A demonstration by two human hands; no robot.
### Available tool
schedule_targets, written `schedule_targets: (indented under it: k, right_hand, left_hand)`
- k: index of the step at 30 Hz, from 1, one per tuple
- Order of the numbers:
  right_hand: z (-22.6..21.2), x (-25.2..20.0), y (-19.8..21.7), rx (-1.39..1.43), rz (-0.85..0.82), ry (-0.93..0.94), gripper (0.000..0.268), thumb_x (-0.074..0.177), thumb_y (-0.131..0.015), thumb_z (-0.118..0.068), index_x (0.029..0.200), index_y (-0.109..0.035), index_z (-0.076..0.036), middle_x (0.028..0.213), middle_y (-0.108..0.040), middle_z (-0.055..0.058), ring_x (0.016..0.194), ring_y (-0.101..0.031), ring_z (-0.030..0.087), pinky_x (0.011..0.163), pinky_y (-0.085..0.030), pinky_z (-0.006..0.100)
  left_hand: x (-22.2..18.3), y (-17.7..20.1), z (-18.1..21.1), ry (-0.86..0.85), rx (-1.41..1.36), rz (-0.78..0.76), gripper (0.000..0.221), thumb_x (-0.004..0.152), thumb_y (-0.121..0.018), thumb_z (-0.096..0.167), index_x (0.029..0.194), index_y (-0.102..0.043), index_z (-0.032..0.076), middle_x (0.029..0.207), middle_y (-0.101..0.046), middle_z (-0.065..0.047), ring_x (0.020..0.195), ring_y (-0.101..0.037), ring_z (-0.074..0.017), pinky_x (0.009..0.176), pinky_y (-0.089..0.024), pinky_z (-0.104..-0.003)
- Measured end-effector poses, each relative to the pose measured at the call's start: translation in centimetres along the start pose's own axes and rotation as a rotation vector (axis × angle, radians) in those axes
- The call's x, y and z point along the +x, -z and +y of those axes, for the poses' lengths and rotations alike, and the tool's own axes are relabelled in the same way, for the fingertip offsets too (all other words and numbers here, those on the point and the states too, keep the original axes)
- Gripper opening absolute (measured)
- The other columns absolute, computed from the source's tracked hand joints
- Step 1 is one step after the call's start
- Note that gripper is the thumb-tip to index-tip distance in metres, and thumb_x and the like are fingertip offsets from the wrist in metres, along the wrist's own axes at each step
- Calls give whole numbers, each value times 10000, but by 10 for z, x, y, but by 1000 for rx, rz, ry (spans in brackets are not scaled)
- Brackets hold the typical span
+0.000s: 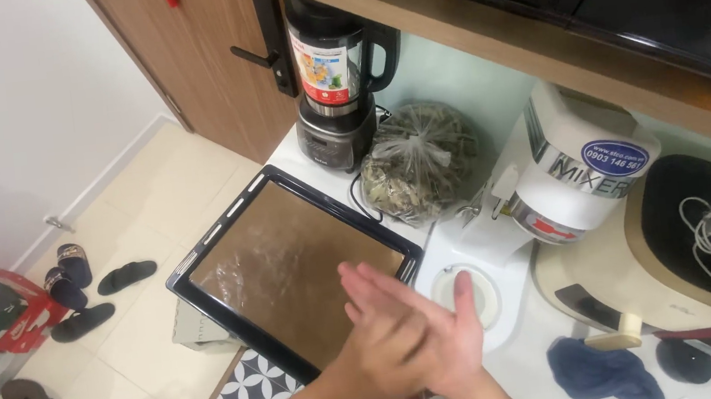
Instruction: Cleaning baking trays and rolling pieces of dough into balls on a kitchen counter.
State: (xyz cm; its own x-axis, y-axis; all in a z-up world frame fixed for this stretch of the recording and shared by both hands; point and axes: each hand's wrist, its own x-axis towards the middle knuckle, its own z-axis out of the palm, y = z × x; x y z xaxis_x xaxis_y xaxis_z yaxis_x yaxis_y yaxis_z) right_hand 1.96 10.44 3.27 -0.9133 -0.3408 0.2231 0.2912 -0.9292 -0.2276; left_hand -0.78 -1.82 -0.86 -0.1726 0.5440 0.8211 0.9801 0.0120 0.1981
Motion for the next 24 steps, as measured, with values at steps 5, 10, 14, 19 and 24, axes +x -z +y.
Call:
schedule_targets:
  k: [5,10,14,19,24]
  right_hand:
    - [5,5,6,-132,-28,-70,1190,914,-190,-819,1596,-157,156,1742,-140,253,1633,-129,284,1343,-66,382]
    - [4,1,2,-76,-18,-50,1168,947,-170,-814,1603,-151,152,1720,-151,288,1613,-138,335,1327,-65,401]
    - [4,6,-3,-170,-16,-94,1179,930,-161,-817,1596,-155,155,1735,-149,261,1633,-128,296,1342,-60,407]
    - [5,-2,-3,-101,20,-78,1183,921,-103,-833,1595,-176,137,1723,-148,266,1619,-134,320,1321,-66,404]
    - [-1,4,2,-121,-50,-41,1146,944,-193,-794,1605,-156,141,1740,-118,256,1638,-110,286,1337,-63,418]
  left_hand:
    - [2,-3,9,15,25,72,292,765,-729,140,1011,-623,25,1121,-594,-167,999,-598,-371,869,-498,-498]
    - [3,13,4,27,90,1,326,801,-763,149,1090,-652,45,1116,-608,-123,968,-590,-319,833,-466,-441]
    - [1,11,18,-22,38,-30,330,780,-749,154,1068,-640,35,1108,-599,-108,995,-605,-295,884,-490,-454]
    - [-3,6,4,55,80,-10,350,766,-765,188,1052,-677,6,1064,-590,-127,911,-560,-313,780,-474,-425]
    - [-3,-2,11,-44,66,20,264,750,-749,126,976,-635,48,1072,-580,-107,996,-601,-304,850,-492,-457]
